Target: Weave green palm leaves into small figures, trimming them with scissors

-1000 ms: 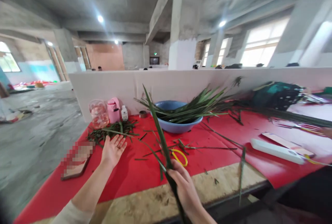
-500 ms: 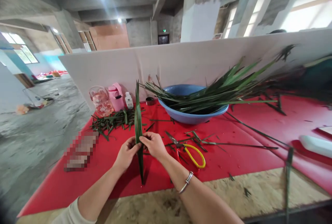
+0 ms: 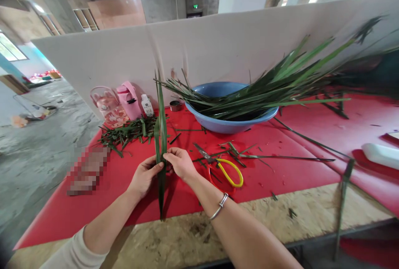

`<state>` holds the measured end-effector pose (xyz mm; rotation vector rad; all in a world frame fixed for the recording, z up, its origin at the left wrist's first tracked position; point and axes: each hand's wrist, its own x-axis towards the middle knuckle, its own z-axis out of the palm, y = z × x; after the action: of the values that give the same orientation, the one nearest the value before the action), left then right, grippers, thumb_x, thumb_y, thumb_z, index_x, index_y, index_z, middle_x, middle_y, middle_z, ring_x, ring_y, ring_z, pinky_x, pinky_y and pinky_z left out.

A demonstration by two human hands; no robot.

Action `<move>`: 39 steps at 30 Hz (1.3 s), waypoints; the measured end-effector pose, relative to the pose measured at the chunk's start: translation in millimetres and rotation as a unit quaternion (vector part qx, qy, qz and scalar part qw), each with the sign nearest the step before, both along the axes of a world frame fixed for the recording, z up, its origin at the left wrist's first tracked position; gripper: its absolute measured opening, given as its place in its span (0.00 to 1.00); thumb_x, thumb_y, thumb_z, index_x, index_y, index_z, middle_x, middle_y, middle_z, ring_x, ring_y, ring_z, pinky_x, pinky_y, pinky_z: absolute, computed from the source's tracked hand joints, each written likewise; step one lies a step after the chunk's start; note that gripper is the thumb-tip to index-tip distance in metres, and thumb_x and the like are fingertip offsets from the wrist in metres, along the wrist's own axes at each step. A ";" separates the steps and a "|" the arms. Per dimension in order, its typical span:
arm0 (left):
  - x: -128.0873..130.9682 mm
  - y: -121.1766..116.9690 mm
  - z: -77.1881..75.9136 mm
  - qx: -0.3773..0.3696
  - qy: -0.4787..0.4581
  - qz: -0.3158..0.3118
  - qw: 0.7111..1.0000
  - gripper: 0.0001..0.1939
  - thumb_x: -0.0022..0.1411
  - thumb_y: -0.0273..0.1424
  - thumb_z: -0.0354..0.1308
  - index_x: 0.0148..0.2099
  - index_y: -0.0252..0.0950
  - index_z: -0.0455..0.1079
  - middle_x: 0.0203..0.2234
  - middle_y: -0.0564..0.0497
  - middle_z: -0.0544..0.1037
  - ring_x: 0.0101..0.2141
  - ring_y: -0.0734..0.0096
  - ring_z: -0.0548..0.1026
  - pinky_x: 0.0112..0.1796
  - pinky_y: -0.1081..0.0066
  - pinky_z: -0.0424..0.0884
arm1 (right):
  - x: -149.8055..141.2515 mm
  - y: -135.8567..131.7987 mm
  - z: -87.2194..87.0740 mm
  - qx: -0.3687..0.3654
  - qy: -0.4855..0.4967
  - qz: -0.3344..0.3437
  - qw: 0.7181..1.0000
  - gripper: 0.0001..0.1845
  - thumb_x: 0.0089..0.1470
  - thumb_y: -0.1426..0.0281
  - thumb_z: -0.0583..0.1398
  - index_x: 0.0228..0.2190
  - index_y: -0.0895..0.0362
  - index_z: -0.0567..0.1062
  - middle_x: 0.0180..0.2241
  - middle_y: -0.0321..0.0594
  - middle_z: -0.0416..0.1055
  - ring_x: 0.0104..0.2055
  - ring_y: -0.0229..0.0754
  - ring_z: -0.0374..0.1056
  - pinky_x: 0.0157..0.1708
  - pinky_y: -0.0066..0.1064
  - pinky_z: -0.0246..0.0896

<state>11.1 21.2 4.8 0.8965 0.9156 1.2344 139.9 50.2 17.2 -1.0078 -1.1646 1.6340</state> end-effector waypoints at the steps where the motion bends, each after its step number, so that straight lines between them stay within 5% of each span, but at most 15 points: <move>1: -0.7 0.7 -0.5 -0.011 -0.009 0.009 1.000 0.16 0.46 0.33 0.64 0.39 0.33 0.72 0.26 0.50 0.76 0.24 0.75 0.72 0.28 0.73 0.69 | 0.4 0.2 -0.3 0.019 -0.020 0.001 1.000 0.08 0.41 0.66 0.57 0.20 0.57 0.64 0.12 0.28 0.59 0.13 0.30 0.55 0.12 0.22 0.51; 15: -4.8 5.0 -1.2 -0.040 -0.048 0.029 0.998 0.16 0.44 0.38 0.64 0.33 0.32 0.68 0.17 0.55 0.71 0.18 0.78 0.68 0.21 0.77 0.64 | -4.7 -7.3 -2.2 0.165 -0.171 0.032 0.971 0.14 0.50 0.64 0.53 0.17 0.57 0.62 0.14 0.29 0.57 0.16 0.31 0.54 0.15 0.23 0.46; 26: 3.6 2.9 2.1 -0.043 -0.118 0.077 0.989 0.15 0.44 0.36 0.65 0.30 0.33 0.65 0.20 0.56 0.70 0.20 0.81 0.67 0.24 0.78 0.65 | -10.8 -5.9 -6.6 0.129 -0.131 -0.028 0.983 0.14 0.48 0.62 0.52 0.18 0.56 0.59 0.14 0.29 0.52 0.17 0.32 0.48 0.17 0.25 0.43; 33: 10.8 -5.4 0.2 -0.062 -0.033 -0.001 0.998 0.17 0.41 0.32 0.66 0.34 0.35 0.65 0.18 0.56 0.70 0.17 0.77 0.67 0.21 0.75 0.62 | -4.7 -2.6 -12.9 0.206 -0.180 -0.067 0.960 0.14 0.52 0.60 0.52 0.21 0.56 0.61 0.18 0.32 0.57 0.21 0.35 0.56 0.21 0.27 0.52; 36: 12.4 -2.5 -5.0 -0.051 -0.018 0.035 0.998 0.14 0.40 0.34 0.66 0.26 0.35 0.64 0.13 0.57 0.68 0.14 0.79 0.64 0.19 0.76 0.58 | -1.2 -1.0 -9.0 0.272 -0.266 -0.160 0.911 0.14 0.48 0.63 0.56 0.36 0.58 0.65 0.29 0.39 0.66 0.29 0.41 0.64 0.30 0.32 0.61; 39: 9.8 -0.1 -6.6 -0.032 -0.018 0.066 0.997 0.17 0.37 0.36 0.68 0.23 0.34 0.63 0.13 0.56 0.68 0.15 0.79 0.64 0.20 0.76 0.57 | -0.5 1.2 6.0 0.406 -0.384 -0.226 0.798 0.32 0.43 0.68 0.60 0.50 0.58 0.59 0.48 0.50 0.61 0.49 0.50 0.59 0.48 0.42 0.56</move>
<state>20.9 21.1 -1.8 0.7694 0.9933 1.3228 139.4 51.3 23.1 -1.2297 -1.7439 0.1961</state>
